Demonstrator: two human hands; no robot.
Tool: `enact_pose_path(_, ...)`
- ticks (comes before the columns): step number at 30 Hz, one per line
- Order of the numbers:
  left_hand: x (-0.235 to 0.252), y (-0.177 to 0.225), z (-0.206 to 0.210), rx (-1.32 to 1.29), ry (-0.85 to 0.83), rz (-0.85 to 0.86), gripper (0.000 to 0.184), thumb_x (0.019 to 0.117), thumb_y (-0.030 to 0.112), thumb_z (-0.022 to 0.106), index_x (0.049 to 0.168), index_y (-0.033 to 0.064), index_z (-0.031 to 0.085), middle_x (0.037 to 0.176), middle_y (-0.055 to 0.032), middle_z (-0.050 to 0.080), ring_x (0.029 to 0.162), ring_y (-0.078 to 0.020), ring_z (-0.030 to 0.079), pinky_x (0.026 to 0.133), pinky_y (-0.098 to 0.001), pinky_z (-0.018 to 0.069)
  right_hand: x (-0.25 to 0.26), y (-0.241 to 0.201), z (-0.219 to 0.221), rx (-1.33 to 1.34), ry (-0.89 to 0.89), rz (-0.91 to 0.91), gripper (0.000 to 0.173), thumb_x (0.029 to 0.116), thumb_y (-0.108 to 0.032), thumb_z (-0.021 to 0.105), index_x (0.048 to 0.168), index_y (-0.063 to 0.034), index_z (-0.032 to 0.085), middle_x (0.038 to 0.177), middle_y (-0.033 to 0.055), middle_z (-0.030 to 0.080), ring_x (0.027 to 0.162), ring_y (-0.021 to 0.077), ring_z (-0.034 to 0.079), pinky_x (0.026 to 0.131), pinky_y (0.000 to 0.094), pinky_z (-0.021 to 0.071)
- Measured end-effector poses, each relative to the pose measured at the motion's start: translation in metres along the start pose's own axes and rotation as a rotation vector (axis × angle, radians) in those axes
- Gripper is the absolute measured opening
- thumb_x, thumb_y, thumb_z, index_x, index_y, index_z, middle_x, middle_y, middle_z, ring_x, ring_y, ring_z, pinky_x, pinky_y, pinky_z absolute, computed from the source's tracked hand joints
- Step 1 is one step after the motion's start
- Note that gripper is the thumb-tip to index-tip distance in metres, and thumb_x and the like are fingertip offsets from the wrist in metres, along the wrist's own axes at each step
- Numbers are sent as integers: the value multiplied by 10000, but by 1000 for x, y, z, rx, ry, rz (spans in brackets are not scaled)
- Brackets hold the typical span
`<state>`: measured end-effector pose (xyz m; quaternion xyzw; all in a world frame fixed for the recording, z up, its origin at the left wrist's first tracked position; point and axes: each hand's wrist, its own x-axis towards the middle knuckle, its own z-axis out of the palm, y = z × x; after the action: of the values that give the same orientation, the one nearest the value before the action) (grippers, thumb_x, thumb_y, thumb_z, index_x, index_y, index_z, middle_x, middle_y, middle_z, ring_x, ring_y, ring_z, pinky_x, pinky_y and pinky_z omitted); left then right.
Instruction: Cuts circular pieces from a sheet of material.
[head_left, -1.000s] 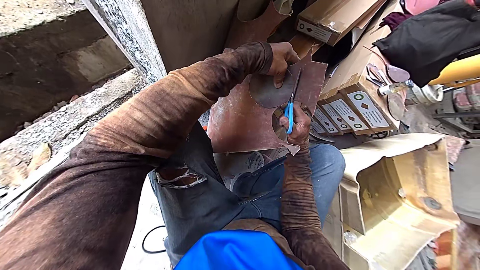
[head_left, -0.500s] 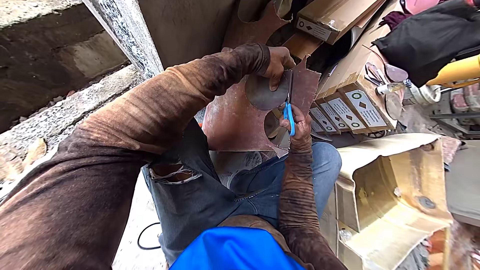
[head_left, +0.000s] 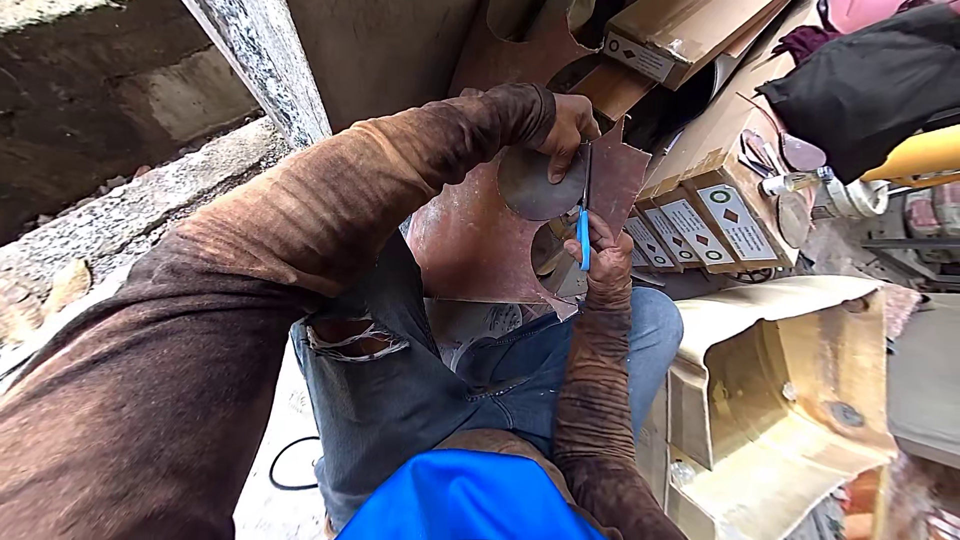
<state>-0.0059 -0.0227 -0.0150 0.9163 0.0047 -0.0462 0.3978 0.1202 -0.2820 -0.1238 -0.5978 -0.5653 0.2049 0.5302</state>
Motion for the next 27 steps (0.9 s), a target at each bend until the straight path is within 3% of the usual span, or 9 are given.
enact_pose_path(4,7,2,5,38,-52,16,343,770,60,866,1073,23,710,951,-100,703,835,-168,667,774,-374,552,1,-5,-4,5,-15,35,636,801,-581,809,1175,-94,643,827,-88,693,660,11,627,600,225,555)
enact_pose_path(8,11,1,7,41,-62,13,304,777,76,868,1027,21,705,922,-93,689,805,-163,652,750,-363,543,-1,-3,-2,-10,14,44,640,798,-590,806,1173,-99,641,839,-87,685,681,15,629,622,231,561)
enact_pose_path(14,13,-9,6,-8,-33,43,302,742,49,873,997,14,714,900,-92,692,795,-157,649,740,-361,537,-3,-2,3,-71,73,40,598,829,-513,814,1158,-31,682,858,-51,728,663,13,647,591,221,567)
enact_pose_path(18,12,-8,6,18,-53,7,258,753,76,876,929,24,694,855,-84,670,759,-153,633,708,-355,524,-2,-8,-4,-119,21,17,505,844,-337,836,1177,8,678,942,-25,761,750,10,690,687,222,603)
enact_pose_path(23,16,-9,10,48,-93,4,295,760,96,884,996,27,721,961,-90,708,861,-170,670,797,-370,544,-1,-9,-16,-252,-19,3,445,831,-318,834,1095,14,698,812,-30,708,654,-18,614,624,198,556)
enact_pose_path(25,16,-8,12,37,-96,-2,286,768,92,881,994,21,720,957,-93,711,855,-173,675,802,-378,554,-2,-9,-18,-256,-23,24,437,827,-389,832,1028,-25,695,757,-63,642,612,-27,545,572,183,495)
enact_pose_path(27,17,-8,12,37,-100,-4,278,783,89,872,1000,20,714,949,-94,704,843,-172,668,792,-378,550,-3,-8,-16,-205,-26,49,503,823,-472,824,1067,-53,691,743,-89,625,589,-28,525,547,181,480)
